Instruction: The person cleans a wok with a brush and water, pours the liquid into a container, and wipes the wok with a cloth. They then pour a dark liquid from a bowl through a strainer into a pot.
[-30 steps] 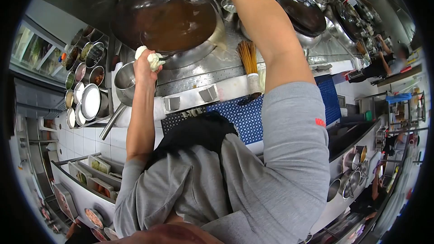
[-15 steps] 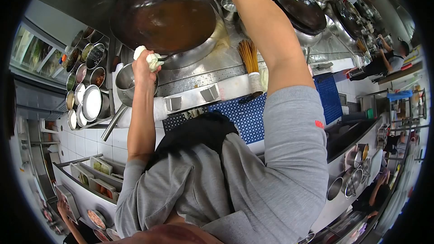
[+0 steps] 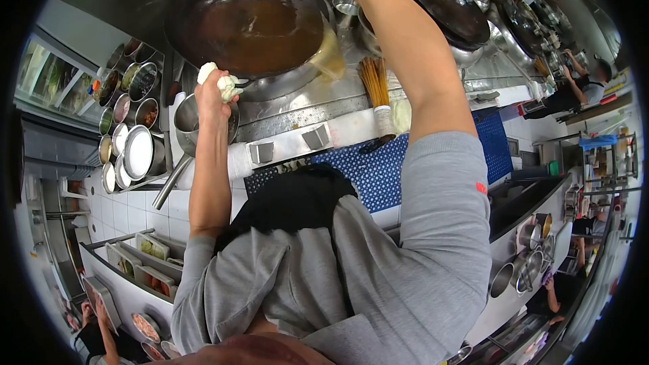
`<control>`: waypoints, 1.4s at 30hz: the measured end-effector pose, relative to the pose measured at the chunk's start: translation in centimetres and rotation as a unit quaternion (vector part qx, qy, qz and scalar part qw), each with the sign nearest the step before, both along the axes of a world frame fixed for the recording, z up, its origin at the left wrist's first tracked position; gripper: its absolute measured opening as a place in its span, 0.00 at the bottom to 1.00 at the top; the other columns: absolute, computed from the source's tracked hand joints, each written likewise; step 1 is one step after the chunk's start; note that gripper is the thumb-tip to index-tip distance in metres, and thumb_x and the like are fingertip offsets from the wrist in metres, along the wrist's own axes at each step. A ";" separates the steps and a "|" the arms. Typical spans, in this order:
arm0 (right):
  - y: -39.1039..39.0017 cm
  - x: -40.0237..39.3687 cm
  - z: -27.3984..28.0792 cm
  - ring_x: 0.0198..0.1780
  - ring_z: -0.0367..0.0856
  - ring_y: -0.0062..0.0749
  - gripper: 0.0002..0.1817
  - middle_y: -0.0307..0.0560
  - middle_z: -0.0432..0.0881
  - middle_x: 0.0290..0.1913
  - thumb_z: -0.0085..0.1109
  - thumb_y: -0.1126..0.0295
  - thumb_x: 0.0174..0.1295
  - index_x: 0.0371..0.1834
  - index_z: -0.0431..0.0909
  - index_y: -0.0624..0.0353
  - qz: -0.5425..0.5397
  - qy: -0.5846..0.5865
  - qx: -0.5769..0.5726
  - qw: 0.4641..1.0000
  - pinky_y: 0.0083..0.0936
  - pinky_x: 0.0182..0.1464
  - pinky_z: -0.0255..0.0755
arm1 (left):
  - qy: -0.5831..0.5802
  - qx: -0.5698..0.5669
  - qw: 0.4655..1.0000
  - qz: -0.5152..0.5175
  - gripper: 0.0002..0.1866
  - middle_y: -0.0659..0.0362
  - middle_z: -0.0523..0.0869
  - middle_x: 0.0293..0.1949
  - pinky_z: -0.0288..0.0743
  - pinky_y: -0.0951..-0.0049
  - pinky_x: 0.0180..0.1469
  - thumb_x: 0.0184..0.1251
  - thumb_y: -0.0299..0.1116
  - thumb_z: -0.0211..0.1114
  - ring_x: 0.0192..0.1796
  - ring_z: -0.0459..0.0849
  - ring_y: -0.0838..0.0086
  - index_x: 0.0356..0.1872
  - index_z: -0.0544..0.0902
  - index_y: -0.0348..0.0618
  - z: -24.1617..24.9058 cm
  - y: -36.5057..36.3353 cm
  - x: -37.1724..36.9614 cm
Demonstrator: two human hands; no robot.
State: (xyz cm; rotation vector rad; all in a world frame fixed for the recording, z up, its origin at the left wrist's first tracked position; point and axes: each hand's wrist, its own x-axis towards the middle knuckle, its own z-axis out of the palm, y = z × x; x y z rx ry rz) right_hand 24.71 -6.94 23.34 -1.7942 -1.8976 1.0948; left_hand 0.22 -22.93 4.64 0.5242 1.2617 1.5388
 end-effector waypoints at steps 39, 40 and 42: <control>-2.1 8.8 -5.1 0.19 0.74 0.21 0.19 0.41 0.76 0.24 0.61 0.75 0.65 0.57 0.74 0.71 -0.067 0.176 0.028 0.982 0.24 0.19 0.69 | 0.187 0.082 0.979 0.023 0.16 0.57 0.83 0.27 0.73 0.71 0.16 0.50 0.27 0.70 0.21 0.82 0.73 0.41 0.79 0.33 4.6 1.8 3.4; -3.2 8.6 -4.8 0.19 0.74 0.21 0.13 0.40 0.76 0.24 0.61 0.74 0.66 0.51 0.77 0.68 -0.077 0.178 0.034 0.980 0.24 0.19 0.69 | 0.207 0.094 0.973 0.029 0.17 0.56 0.83 0.28 0.73 0.70 0.16 0.50 0.27 0.70 0.21 0.82 0.72 0.41 0.78 0.32 4.2 1.9 3.3; -4.9 8.4 -4.4 0.19 0.74 0.22 0.06 0.40 0.76 0.24 0.61 0.74 0.66 0.41 0.79 0.65 -0.090 0.187 0.039 0.977 0.25 0.19 0.70 | 0.261 0.112 0.958 0.039 0.18 0.56 0.83 0.29 0.75 0.70 0.19 0.49 0.27 0.70 0.23 0.83 0.72 0.42 0.77 0.31 3.1 2.0 3.0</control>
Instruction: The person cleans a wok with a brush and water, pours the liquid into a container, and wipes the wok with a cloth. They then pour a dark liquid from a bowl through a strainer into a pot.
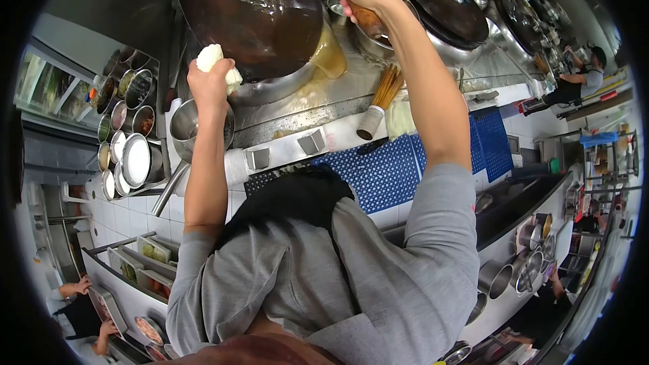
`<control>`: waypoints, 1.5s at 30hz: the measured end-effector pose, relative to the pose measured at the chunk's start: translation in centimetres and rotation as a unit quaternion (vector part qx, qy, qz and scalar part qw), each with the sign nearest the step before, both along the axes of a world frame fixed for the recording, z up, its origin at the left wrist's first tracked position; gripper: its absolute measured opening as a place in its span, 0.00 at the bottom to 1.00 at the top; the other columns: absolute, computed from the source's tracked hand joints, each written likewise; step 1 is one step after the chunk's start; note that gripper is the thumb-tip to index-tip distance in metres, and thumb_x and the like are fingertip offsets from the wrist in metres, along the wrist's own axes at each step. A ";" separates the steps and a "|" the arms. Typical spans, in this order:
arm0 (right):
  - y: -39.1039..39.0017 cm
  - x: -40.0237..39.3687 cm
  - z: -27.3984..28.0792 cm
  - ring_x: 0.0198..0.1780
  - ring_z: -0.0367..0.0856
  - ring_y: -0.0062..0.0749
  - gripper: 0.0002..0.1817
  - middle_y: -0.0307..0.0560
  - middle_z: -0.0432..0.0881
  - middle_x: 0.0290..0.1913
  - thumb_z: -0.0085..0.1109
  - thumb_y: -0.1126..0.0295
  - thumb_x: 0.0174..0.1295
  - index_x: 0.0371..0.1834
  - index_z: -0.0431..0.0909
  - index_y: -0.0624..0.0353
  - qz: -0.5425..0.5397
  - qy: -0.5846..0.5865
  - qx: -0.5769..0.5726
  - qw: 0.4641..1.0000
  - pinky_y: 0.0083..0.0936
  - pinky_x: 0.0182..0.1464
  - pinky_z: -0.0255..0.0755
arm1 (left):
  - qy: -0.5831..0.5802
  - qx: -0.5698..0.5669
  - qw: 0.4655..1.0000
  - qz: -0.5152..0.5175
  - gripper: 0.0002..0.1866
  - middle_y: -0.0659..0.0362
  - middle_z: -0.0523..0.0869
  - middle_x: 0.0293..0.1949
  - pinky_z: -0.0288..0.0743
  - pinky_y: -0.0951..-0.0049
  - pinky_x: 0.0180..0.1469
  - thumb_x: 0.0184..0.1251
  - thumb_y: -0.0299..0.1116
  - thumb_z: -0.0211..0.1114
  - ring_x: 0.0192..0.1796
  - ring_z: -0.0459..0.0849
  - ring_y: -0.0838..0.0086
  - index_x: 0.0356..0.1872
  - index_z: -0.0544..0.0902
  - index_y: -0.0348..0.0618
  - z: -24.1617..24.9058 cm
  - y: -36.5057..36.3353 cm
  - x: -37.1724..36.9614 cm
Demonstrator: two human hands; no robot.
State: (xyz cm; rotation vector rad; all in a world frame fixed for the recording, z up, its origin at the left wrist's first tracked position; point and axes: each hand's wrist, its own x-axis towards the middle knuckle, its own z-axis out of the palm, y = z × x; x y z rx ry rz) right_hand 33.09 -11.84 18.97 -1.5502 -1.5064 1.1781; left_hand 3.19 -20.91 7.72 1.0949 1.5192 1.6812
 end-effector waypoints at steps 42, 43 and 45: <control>22.7 7.7 -9.6 0.19 0.70 0.23 0.11 0.39 0.68 0.23 0.45 0.75 0.75 0.30 0.63 0.62 -0.014 0.720 -0.219 0.659 0.15 0.22 0.74 | -0.405 -0.151 0.902 0.023 0.10 0.57 0.86 0.30 0.77 0.67 0.18 0.58 0.32 0.67 0.26 0.87 0.66 0.40 0.80 0.44 -13.3 6.3 -0.5; 21.4 7.3 -8.4 0.20 0.70 0.24 0.09 0.40 0.68 0.24 0.45 0.75 0.75 0.33 0.64 0.64 0.003 0.734 -0.239 0.636 0.16 0.22 0.75 | -0.407 -0.147 0.901 0.019 0.10 0.57 0.86 0.30 0.78 0.67 0.18 0.58 0.32 0.67 0.27 0.87 0.67 0.40 0.80 0.44 -13.1 6.4 -0.5; 17.6 6.0 -6.6 0.21 0.71 0.25 0.12 0.41 0.69 0.26 0.45 0.75 0.75 0.52 0.59 0.75 0.019 0.755 -0.260 0.602 0.19 0.24 0.75 | -0.408 -0.150 0.900 0.018 0.10 0.57 0.86 0.30 0.77 0.67 0.19 0.60 0.33 0.66 0.28 0.87 0.66 0.41 0.79 0.46 -13.0 6.1 0.2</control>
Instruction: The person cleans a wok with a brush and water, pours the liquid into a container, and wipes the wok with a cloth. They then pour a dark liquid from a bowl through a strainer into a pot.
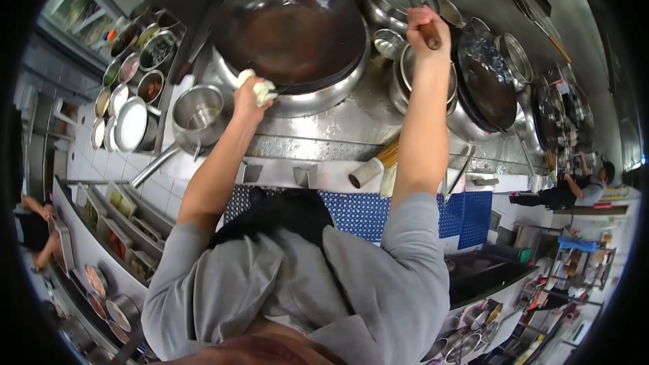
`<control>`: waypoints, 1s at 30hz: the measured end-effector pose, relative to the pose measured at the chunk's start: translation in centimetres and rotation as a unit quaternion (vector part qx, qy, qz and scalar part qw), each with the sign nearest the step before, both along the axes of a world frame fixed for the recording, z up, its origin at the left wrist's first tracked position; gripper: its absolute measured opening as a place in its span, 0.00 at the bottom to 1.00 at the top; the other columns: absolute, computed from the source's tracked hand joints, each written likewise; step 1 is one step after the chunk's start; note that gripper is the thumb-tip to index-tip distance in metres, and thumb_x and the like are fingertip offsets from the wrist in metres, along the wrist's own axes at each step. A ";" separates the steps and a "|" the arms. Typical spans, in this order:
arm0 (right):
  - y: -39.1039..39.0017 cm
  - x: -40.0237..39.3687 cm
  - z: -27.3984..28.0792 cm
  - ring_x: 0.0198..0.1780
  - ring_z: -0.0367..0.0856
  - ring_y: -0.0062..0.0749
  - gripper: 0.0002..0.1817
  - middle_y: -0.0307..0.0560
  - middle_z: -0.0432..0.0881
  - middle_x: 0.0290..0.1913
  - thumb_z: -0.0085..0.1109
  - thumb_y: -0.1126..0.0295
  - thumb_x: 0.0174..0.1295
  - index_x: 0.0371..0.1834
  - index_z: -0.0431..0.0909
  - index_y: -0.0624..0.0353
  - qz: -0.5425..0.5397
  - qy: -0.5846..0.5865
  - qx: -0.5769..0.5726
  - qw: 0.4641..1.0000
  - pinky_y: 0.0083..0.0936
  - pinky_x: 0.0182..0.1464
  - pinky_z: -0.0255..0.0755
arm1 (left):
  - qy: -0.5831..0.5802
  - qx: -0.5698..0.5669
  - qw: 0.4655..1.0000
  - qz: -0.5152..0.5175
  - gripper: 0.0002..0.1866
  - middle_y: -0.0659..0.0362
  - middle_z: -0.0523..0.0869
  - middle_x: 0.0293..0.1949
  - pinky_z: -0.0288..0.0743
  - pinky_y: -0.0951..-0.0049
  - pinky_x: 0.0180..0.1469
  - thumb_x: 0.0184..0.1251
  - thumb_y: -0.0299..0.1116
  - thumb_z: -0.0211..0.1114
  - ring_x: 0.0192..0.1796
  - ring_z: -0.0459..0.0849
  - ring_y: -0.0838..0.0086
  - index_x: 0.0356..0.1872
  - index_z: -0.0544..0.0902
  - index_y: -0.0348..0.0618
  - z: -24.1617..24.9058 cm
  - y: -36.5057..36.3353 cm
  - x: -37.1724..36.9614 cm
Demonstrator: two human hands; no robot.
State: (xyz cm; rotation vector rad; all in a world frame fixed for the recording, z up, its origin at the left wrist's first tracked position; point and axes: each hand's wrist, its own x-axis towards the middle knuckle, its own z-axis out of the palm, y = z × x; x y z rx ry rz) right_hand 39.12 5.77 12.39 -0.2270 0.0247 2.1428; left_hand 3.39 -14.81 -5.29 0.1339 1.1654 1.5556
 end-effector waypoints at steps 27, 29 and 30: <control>-6.2 -2.1 -3.7 0.18 0.79 0.30 0.06 0.45 0.78 0.21 0.57 0.76 0.61 0.37 0.78 0.69 -0.070 -0.820 0.262 0.504 0.29 0.18 0.72 | 0.739 0.061 0.523 -0.420 0.46 0.43 0.82 0.52 0.77 0.47 0.54 0.42 0.39 0.78 0.54 0.82 0.45 0.69 0.70 0.45 -2.6 -15.0 1.5; -0.4 -0.6 -5.1 0.16 0.77 0.29 0.03 0.43 0.76 0.20 0.57 0.77 0.61 0.32 0.75 0.66 -0.089 -0.852 0.252 0.451 0.30 0.16 0.69 | 0.792 0.059 0.451 -0.407 0.46 0.45 0.82 0.50 0.76 0.48 0.52 0.41 0.39 0.79 0.54 0.82 0.47 0.68 0.71 0.46 -3.7 -15.7 2.0; 2.6 0.5 -6.6 0.17 0.79 0.31 0.03 0.45 0.78 0.20 0.56 0.79 0.60 0.30 0.76 0.68 -0.112 -0.867 0.255 0.414 0.31 0.18 0.72 | 0.798 0.056 0.450 -0.397 0.46 0.46 0.82 0.50 0.75 0.49 0.52 0.40 0.40 0.79 0.54 0.81 0.48 0.68 0.71 0.46 -3.6 -15.8 2.2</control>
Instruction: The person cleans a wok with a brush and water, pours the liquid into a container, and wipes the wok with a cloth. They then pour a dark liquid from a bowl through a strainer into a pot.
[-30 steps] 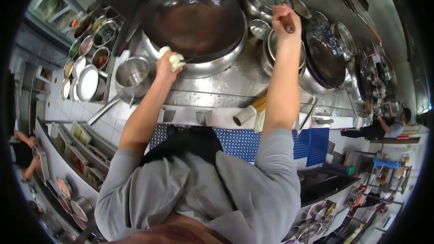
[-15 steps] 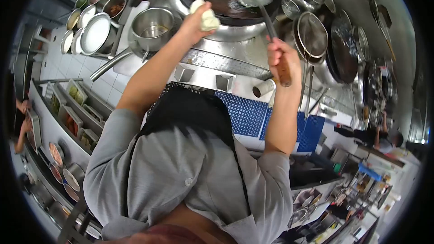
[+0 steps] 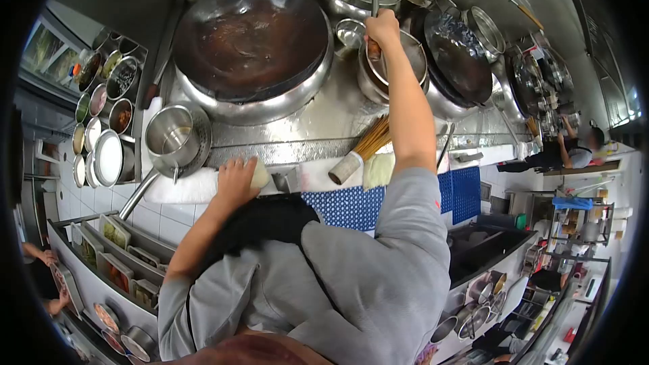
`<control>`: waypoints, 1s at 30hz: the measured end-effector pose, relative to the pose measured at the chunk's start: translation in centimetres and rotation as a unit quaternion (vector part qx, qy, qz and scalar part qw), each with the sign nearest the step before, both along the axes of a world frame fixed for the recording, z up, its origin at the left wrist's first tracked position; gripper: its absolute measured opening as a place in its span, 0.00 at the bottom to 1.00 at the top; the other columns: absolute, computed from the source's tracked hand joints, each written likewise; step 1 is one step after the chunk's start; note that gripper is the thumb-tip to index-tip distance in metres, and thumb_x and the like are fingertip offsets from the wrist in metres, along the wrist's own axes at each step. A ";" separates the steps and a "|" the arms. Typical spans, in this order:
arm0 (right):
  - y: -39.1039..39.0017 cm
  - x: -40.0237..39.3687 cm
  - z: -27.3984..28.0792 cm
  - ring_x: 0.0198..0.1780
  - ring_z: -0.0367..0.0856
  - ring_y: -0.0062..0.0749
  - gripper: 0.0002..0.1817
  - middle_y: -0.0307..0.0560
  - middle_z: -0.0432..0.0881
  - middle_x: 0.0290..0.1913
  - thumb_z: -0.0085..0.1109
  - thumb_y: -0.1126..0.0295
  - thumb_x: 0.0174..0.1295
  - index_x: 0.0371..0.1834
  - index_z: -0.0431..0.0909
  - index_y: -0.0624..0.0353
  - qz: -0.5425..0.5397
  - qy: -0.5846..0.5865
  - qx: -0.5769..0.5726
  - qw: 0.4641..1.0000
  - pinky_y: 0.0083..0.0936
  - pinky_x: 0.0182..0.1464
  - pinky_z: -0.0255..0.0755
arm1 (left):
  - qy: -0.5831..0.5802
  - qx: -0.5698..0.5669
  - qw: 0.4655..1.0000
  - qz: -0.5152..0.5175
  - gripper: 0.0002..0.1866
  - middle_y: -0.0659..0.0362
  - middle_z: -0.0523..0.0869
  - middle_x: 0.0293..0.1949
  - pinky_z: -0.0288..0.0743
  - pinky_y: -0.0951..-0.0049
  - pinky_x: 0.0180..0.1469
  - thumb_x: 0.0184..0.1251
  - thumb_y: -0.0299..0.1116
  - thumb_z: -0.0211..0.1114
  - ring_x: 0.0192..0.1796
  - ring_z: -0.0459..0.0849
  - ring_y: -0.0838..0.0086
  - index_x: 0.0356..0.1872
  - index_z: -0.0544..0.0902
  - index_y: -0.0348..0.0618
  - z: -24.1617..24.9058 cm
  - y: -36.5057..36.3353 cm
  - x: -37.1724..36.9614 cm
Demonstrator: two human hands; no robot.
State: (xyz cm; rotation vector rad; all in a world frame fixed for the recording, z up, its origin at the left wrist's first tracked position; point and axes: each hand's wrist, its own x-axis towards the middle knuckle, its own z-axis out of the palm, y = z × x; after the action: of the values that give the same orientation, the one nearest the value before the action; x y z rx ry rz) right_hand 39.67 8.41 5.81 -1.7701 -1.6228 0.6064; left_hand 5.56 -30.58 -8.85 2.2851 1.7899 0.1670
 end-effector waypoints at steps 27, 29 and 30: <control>-18.5 -10.2 5.0 0.23 0.78 0.28 0.22 0.45 0.77 0.31 0.51 0.71 0.74 0.62 0.59 0.75 0.110 0.889 -0.302 0.326 0.21 0.24 0.79 | -0.084 0.155 0.919 0.352 0.27 0.21 0.70 0.63 0.70 0.49 0.65 0.44 0.42 0.83 0.62 0.73 0.34 0.42 0.87 0.33 3.6 0.1 -18.1; -20.2 -10.6 2.8 0.25 0.77 0.29 0.26 0.45 0.76 0.31 0.48 0.68 0.75 0.66 0.57 0.79 0.082 0.886 -0.348 0.294 0.24 0.26 0.79 | -0.199 0.116 0.882 0.410 0.26 0.26 0.77 0.54 0.72 0.48 0.58 0.42 0.43 0.84 0.55 0.78 0.37 0.37 0.87 0.33 4.3 0.3 -18.4; -21.1 -11.0 2.1 0.25 0.77 0.29 0.25 0.45 0.76 0.31 0.49 0.68 0.75 0.65 0.58 0.79 0.062 0.878 -0.362 0.306 0.24 0.26 0.79 | -0.252 0.093 0.858 0.439 0.25 0.29 0.81 0.50 0.73 0.48 0.55 0.42 0.44 0.84 0.52 0.80 0.38 0.35 0.87 0.34 4.8 0.1 -18.6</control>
State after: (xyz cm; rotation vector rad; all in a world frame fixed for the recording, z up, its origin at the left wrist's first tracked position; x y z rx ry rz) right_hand 28.70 -12.68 7.95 -0.2134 0.3543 2.3148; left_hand -13.05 -30.48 -4.08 1.1381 2.3805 1.0132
